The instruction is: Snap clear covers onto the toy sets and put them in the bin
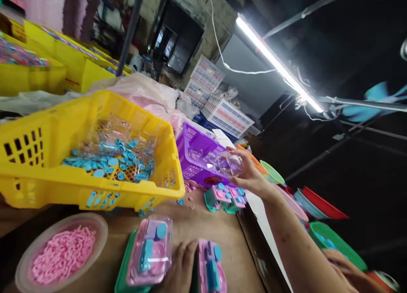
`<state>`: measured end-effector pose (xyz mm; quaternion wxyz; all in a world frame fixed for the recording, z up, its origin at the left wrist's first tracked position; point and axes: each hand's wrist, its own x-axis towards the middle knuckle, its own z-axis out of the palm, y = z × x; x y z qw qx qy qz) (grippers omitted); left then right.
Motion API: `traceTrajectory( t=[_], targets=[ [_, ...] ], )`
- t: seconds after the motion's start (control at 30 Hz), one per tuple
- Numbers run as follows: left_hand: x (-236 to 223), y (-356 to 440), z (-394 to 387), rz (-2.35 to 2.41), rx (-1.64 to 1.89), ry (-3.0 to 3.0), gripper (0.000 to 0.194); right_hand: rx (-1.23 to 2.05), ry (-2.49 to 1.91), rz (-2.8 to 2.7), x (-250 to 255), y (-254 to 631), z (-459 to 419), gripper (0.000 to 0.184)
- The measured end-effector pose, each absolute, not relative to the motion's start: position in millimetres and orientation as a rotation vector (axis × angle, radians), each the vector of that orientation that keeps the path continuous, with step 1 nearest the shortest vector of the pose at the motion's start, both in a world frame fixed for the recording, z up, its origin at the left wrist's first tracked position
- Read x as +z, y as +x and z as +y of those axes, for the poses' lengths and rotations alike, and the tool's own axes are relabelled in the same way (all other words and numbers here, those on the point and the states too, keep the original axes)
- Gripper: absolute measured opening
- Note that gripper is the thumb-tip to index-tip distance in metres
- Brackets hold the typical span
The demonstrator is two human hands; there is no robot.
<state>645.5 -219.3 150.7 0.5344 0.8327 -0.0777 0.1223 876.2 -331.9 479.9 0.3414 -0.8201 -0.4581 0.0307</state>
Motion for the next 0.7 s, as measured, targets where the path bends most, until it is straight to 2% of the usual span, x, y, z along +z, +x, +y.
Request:
traceTrajectory(
  t=[0.07,0.13,0.17,0.2,0.27,0.37,0.47,0.63,0.7],
  targets=[
    [157,640,-211,-0.264,0.281,1.921,0.133,0.221,-2.004,-1.171,463,817,-352,0.062],
    [167,637,-204,-0.287,0.335,1.869,0.135,0.282,-1.915,-1.149,440,768,-365,0.045],
    [172,636,-202,-0.298,0.366,1.85,0.131,0.276,-1.903,-1.132,428,749,-369,0.043],
    [177,635,-200,-0.319,0.392,1.839,0.128,0.261,-1.903,-1.105,416,733,-373,0.048],
    [184,635,-196,-0.367,0.427,1.839,0.125,0.244,-1.908,-1.033,396,712,-380,0.071],
    [190,636,-191,-0.407,0.42,1.882,0.129,0.226,-1.926,-0.988,380,698,-390,0.095],
    [192,636,-185,-0.432,0.392,1.915,0.133,0.206,-2.019,-1.067,384,694,-397,0.102],
    [197,635,-183,-0.434,0.407,1.933,0.13,0.178,-2.196,-1.251,410,686,-402,0.1],
    [199,635,-183,-0.445,0.416,1.942,0.129,0.153,-2.203,-1.215,415,684,-401,0.089]
  ],
)
